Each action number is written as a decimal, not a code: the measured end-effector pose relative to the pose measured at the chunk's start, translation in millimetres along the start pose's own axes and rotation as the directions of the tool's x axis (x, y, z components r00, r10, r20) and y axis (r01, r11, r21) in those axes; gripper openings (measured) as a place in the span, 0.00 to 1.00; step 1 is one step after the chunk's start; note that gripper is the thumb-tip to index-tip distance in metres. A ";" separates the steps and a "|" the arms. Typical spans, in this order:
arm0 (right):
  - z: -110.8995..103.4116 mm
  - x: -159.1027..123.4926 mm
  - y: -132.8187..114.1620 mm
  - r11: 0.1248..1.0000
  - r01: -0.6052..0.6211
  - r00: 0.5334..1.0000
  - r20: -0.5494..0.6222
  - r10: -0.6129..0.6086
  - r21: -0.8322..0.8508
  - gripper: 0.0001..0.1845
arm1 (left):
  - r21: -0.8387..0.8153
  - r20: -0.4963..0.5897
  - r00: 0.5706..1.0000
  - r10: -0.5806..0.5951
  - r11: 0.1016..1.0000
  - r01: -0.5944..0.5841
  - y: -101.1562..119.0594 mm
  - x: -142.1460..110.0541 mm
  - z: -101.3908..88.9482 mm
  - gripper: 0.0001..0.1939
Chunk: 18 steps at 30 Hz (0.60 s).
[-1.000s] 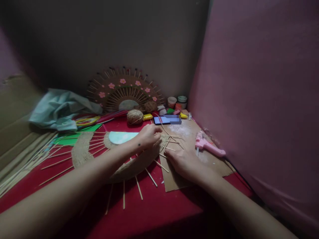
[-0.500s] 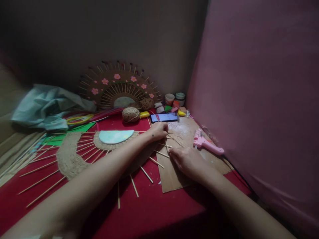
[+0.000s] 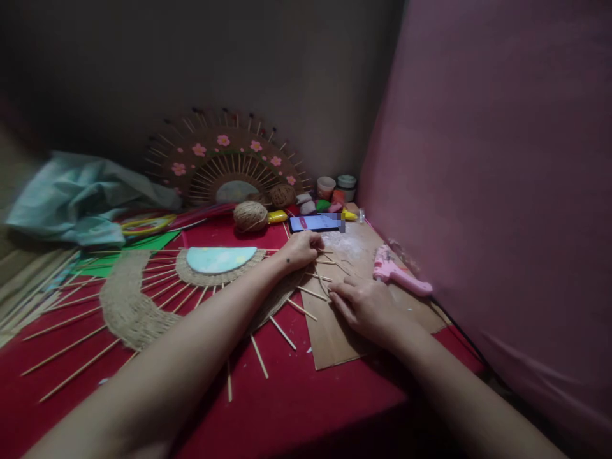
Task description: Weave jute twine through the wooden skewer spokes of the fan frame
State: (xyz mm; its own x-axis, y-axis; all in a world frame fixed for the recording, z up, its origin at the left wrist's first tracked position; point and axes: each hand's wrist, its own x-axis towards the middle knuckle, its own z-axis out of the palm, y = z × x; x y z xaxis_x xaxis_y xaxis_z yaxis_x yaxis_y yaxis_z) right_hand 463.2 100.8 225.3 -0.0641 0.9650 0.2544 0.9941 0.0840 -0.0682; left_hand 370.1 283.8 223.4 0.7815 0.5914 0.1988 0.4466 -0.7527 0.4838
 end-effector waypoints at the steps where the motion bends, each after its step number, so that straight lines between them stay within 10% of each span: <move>1: 0.1 -0.9 0.7 1.000 -0.011 1.000 -0.009 0.011 0.019 0.15 | -0.003 0.011 1.000 0.015 1.000 -0.015 -1.2 -0.1 -0.6 0.17; 11: 9.2 -1.1 0.0 0.999 0.005 1.000 -0.026 -0.004 0.032 0.17 | 0.011 0.321 0.921 0.222 0.971 -0.238 -2.6 -8.0 -35.4 0.14; 18: 11.2 -1.5 1.4 0.999 -0.014 0.998 -0.065 0.017 0.043 0.16 | 0.141 0.266 0.940 0.215 0.956 -0.259 8.6 -13.2 -43.3 0.10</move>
State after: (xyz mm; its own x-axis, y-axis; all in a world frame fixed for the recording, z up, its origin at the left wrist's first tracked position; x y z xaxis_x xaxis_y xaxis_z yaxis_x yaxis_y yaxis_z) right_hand 463.8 102.2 214.0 -0.0414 0.9481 0.3154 0.9903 0.0809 -0.1131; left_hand 344.7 282.0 261.8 0.9463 0.3168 0.0646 0.2858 -0.9131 0.2907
